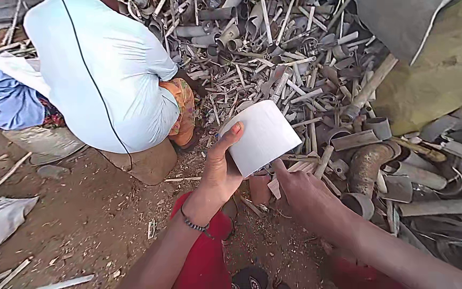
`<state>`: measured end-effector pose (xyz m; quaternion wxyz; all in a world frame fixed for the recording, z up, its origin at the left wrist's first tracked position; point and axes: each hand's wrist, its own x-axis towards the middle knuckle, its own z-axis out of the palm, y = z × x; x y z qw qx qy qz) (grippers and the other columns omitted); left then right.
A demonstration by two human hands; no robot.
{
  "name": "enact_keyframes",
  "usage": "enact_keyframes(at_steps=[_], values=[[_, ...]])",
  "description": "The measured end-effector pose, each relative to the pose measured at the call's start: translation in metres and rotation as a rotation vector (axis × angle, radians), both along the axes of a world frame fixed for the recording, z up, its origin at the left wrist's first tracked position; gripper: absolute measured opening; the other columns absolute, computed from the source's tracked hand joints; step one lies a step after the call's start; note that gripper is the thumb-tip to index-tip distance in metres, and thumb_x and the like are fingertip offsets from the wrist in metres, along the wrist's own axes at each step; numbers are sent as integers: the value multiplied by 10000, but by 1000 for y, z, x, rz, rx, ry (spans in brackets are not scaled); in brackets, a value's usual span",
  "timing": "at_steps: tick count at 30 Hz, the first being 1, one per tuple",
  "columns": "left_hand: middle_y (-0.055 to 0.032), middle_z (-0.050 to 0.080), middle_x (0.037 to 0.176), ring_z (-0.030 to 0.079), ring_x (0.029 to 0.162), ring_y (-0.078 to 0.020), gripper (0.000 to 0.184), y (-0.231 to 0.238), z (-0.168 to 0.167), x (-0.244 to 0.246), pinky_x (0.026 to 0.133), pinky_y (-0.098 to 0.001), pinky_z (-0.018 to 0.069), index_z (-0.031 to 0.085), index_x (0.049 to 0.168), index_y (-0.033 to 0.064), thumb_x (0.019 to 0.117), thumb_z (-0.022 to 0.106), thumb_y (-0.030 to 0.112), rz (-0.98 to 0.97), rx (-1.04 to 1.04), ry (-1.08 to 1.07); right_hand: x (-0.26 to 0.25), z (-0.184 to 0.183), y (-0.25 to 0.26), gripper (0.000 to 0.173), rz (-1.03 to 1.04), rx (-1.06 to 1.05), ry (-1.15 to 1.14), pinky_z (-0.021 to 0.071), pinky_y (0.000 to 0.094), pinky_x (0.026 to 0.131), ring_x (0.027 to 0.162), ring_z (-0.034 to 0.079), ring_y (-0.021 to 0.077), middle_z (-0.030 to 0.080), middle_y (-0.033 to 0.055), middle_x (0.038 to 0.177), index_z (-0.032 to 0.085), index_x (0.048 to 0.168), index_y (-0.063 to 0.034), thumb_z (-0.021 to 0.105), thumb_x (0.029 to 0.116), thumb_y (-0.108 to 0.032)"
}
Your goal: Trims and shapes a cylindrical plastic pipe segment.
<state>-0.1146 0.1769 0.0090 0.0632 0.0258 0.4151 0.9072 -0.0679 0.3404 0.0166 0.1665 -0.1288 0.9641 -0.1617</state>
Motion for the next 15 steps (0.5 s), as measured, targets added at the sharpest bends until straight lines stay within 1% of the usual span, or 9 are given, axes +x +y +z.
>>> enact_keyframes(at_steps=[2,4,6,7,9,11,12,14,15], values=[[-77,703,1116,702,1046,-208,337,5,-2,2,894,-431,601,637,1228,183,945,677,363,-2,-31,-10,5,0,-1,541,14,-91,-50,551,529,754,892,687,396,647,184,899,313,1521,-51,502,1014,-81],[-60,702,1127,697,1059,-197,342,8,-1,2,901,-428,598,624,1243,197,957,654,383,25,-57,5,22,-5,-5,457,66,-279,-26,545,502,670,761,678,343,619,135,791,390,1427,-43,519,991,-95],[-43,705,1119,697,1054,-182,310,7,2,0,890,-418,601,626,1234,207,977,614,380,71,-65,15,33,-7,-6,484,123,-379,-11,542,452,622,713,656,293,590,92,763,388,1443,-48,523,982,-106],[-44,701,1135,693,1067,-186,320,6,2,-1,897,-426,599,626,1242,208,981,607,392,78,-59,16,32,-8,-4,483,138,-359,12,535,451,616,702,654,295,587,91,745,399,1436,-47,529,974,-106],[-73,677,1206,671,1127,-228,388,6,2,0,930,-476,581,604,1298,200,988,612,433,54,-22,-8,20,-8,2,505,130,-242,-13,537,508,691,779,671,353,616,141,788,387,1463,-42,526,980,-86],[-99,669,1215,668,1132,-246,381,11,-1,8,940,-482,577,596,1310,185,984,635,378,22,10,-46,4,-5,9,492,89,-123,-71,542,516,768,887,675,367,632,167,896,336,1503,-54,488,1038,-113],[-108,674,1199,672,1122,-244,342,15,-3,12,943,-469,575,608,1283,171,976,645,317,-4,38,-48,-1,-1,13,512,61,-101,-94,534,520,797,923,670,372,637,179,936,310,1536,-51,478,1059,-130],[-109,684,1167,677,1113,-237,347,16,-9,15,957,-448,571,634,1224,159,901,722,250,-89,112,-13,3,3,16,513,43,-138,-93,534,494,793,908,661,347,630,167,939,315,1539,-41,476,1061,-137],[-102,688,1165,677,1119,-232,396,14,-12,14,964,-445,570,644,1218,162,863,773,281,-147,136,22,11,2,16,467,60,-204,-43,538,468,746,848,657,317,621,144,891,372,1490,-28,480,1047,-131]])
